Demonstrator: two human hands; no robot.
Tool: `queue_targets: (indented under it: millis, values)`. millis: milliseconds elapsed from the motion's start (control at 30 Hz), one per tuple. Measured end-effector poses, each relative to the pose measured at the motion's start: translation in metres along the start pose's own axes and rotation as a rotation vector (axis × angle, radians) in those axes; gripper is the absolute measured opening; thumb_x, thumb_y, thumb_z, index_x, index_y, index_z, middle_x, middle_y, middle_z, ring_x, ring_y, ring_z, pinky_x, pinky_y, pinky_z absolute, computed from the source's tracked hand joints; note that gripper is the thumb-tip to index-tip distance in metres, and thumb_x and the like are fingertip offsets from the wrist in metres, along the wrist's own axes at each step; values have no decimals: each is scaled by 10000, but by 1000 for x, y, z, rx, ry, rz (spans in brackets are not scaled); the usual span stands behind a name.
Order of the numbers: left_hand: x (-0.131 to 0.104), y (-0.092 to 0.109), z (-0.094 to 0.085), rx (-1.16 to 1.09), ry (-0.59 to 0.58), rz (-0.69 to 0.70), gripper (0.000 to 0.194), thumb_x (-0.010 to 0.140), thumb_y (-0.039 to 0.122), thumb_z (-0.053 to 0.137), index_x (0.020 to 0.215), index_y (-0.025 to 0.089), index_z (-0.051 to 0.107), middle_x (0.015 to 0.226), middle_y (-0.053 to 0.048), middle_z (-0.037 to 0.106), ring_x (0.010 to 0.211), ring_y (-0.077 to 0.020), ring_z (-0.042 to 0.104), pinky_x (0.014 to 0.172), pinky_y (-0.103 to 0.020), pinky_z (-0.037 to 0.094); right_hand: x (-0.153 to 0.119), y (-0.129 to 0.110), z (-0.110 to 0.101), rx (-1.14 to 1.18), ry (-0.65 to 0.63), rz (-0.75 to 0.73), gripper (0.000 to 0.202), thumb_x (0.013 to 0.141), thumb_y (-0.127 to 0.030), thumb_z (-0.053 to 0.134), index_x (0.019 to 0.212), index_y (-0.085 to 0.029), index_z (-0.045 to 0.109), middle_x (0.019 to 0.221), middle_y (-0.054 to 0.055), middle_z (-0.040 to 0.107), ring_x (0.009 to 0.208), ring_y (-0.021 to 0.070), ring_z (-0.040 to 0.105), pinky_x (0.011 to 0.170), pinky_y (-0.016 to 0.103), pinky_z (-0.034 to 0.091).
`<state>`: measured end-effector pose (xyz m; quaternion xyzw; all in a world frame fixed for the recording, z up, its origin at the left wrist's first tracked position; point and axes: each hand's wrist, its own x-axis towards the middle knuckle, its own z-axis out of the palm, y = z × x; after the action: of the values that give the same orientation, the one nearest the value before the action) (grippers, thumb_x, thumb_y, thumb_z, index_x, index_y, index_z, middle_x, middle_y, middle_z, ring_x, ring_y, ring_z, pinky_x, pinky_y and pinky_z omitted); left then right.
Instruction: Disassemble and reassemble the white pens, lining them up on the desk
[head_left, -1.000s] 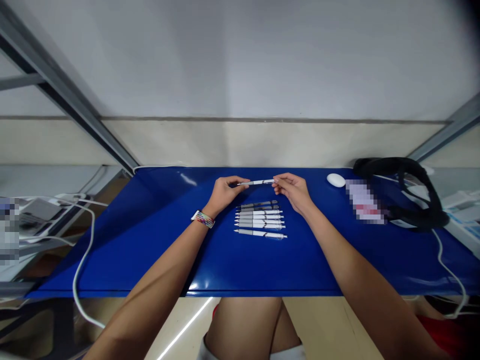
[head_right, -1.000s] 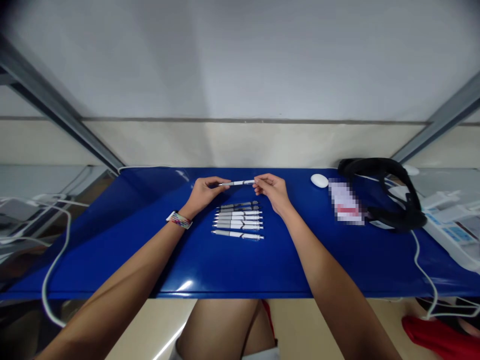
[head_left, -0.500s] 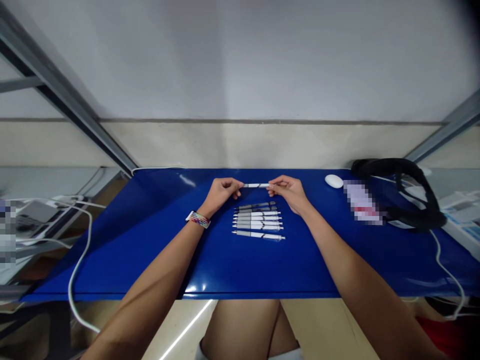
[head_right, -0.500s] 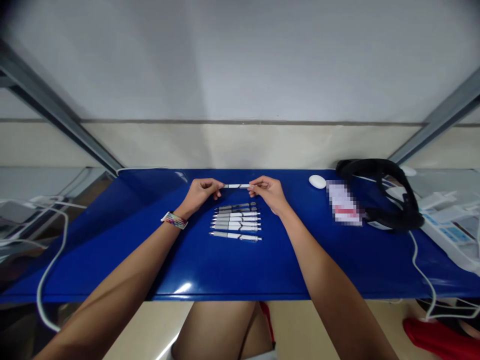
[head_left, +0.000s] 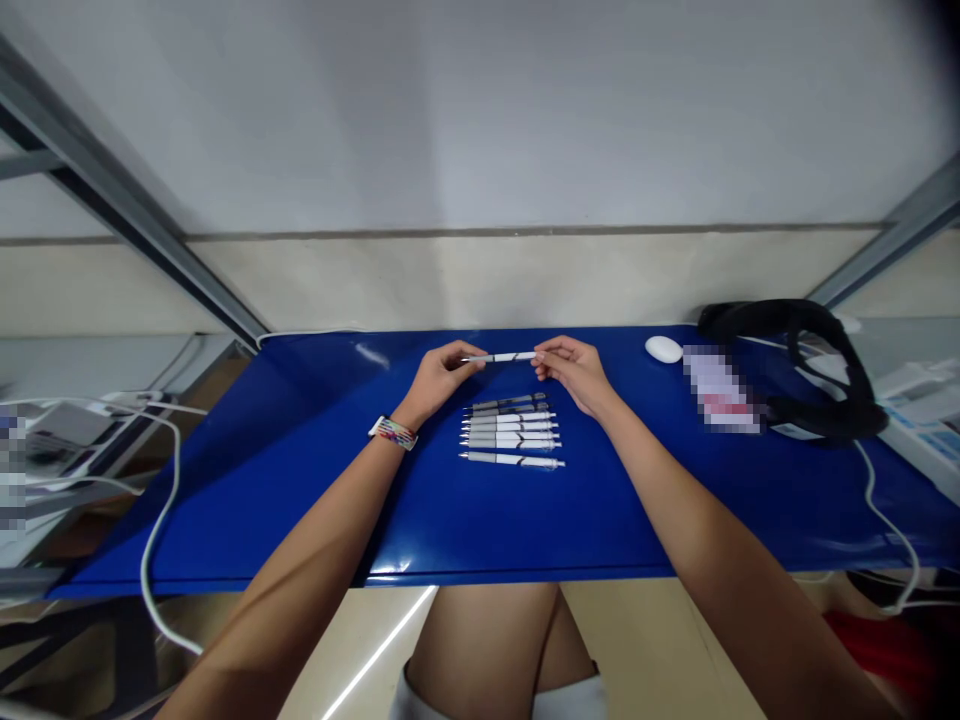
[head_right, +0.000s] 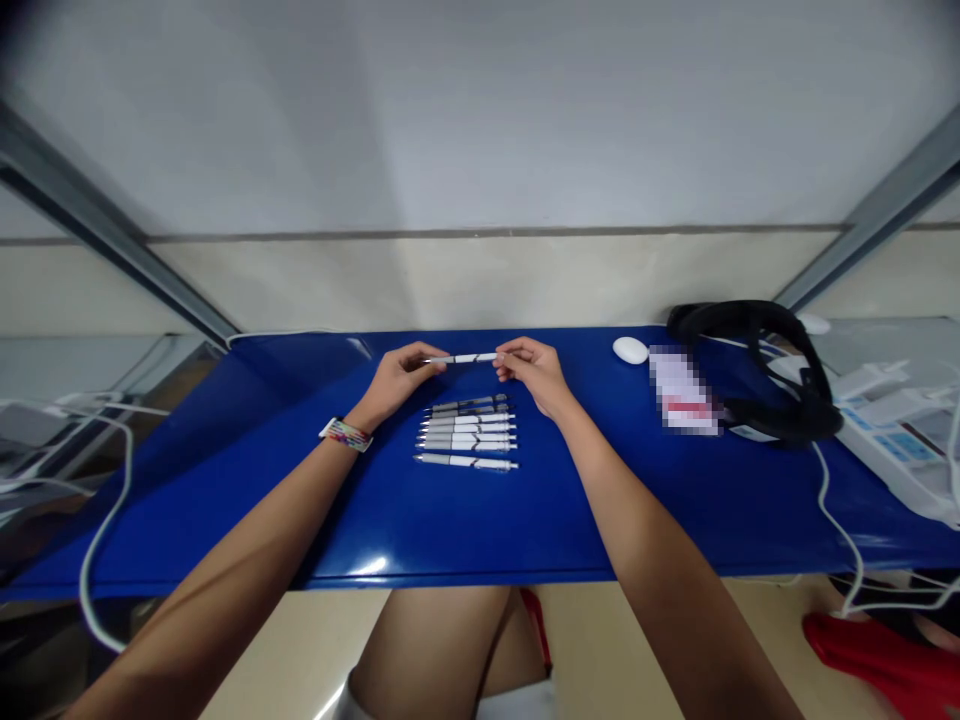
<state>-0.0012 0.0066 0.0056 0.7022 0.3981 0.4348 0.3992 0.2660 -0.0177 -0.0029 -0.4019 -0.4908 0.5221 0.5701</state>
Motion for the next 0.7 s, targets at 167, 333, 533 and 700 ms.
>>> queue_targets:
  millis: [167, 333, 533, 700]
  values:
    - [0, 2, -1, 9, 12, -43, 538, 1041, 635, 549, 989, 183, 835, 809, -75, 782, 828, -213, 716, 902, -363, 529, 1, 1, -1, 14, -7, 12, 369, 717, -452, 964, 917, -208, 773, 816, 41, 773, 694, 165, 688, 684, 327, 561]
    - [1, 0, -1, 4, 19, -11, 382, 890, 566, 794, 993, 198, 802, 834, -37, 765, 750, -181, 672, 777, -316, 507, 3, 3, -1, -4, 5, 6, 365, 724, -465, 951, 908, -210, 765, 808, 33, 762, 682, 154, 663, 658, 310, 542]
    - [1, -2, -1, 20, 60, -18, 386, 916, 560, 759, 1064, 206, 799, 741, -16, 712, 681, -169, 619, 720, -309, 477, 5, 5, -1, 8, 24, 20, 399, 697, -491, 961, 902, -214, 761, 807, 36, 761, 693, 159, 666, 660, 313, 543]
    - [3, -5, -3, 20, 94, -9, 400, 966, 569, 698, 868, 188, 767, 802, -40, 734, 768, -177, 658, 774, -308, 499, 5, 5, -2, 32, 41, 19, 396, 685, -470, 972, 923, -216, 784, 814, 38, 763, 709, 166, 677, 694, 330, 562]
